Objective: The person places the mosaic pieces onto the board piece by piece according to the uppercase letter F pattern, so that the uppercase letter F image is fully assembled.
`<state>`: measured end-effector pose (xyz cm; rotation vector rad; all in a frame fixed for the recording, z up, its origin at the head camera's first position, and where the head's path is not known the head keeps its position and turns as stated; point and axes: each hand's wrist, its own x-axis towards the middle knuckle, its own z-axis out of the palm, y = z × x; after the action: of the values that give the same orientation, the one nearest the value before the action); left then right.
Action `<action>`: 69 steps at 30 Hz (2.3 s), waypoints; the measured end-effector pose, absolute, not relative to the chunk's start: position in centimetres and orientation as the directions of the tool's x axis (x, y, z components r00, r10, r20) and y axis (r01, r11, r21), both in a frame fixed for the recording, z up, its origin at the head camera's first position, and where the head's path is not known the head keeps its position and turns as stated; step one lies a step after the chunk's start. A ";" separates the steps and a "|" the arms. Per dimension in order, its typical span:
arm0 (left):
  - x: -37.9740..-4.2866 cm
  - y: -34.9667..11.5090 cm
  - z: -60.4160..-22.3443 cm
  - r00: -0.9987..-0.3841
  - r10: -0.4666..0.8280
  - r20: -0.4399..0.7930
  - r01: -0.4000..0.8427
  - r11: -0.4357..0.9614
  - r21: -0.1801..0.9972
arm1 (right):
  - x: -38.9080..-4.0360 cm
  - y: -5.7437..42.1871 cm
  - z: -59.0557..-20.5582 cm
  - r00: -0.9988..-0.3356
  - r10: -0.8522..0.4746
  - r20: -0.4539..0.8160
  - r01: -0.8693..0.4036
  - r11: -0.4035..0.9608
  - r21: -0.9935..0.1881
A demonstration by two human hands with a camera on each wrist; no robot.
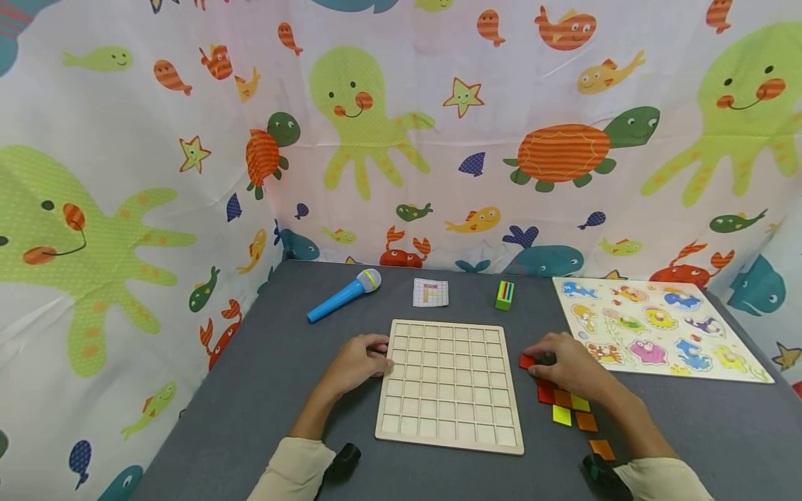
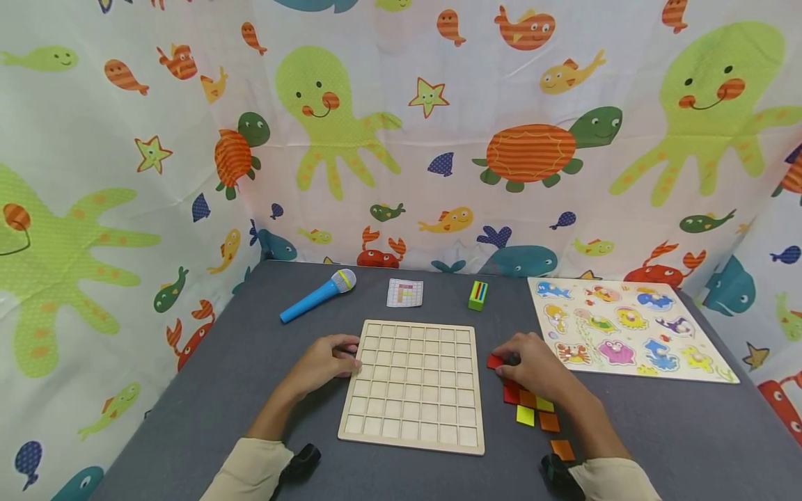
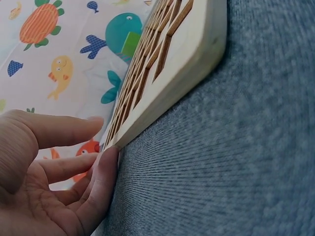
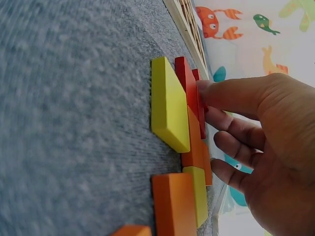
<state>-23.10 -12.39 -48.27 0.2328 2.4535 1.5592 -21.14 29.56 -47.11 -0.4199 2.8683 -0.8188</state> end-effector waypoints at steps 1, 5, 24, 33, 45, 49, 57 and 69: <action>-23.1 -12.4 -48.3 -0.962 0.254 -0.101 0.017 0.424 0.905 | -21.1 29.6 -47.1 -0.953 -0.300 -0.047 -0.231 0.816 -0.530; -23.2 -12.3 -48.3 -0.963 0.246 -0.113 0.003 0.424 0.906 | -21.2 29.6 -47.3 -0.953 -0.301 -0.036 -0.240 0.823 -0.514; -23.5 -12.7 -48.6 -0.964 0.247 -0.094 0.029 0.451 0.892 | -21.4 27.3 -46.5 -0.955 -0.290 0.065 -0.276 0.783 -0.557; -23.5 -12.8 -48.6 -0.961 0.261 -0.087 0.046 0.465 0.884 | -21.7 25.7 -46.8 -0.952 -0.302 0.056 -0.280 0.775 -0.566; -23.4 -12.8 -48.4 -0.964 0.252 -0.086 0.041 0.459 0.888 | -22.0 23.2 -46.6 -0.935 -0.346 0.073 -0.322 0.749 -0.578; -23.4 -12.8 -48.4 -0.963 0.257 -0.083 0.046 0.458 0.888 | -22.2 22.5 -46.7 -0.936 -0.345 0.067 -0.316 0.744 -0.588; -23.6 -12.8 -48.6 -0.965 0.252 -0.076 0.049 0.455 0.889 | -22.8 21.2 -46.7 -0.929 -0.366 0.060 -0.328 0.733 -0.596; -23.7 -12.8 -48.7 -0.966 0.250 -0.071 0.053 0.456 0.888 | -23.7 19.5 -47.0 -0.895 -0.428 0.129 -0.413 0.681 -0.605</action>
<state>-23.67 -12.78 -48.69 0.2648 2.5128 1.5222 -23.72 19.52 -46.99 -0.7151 2.8597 -1.0198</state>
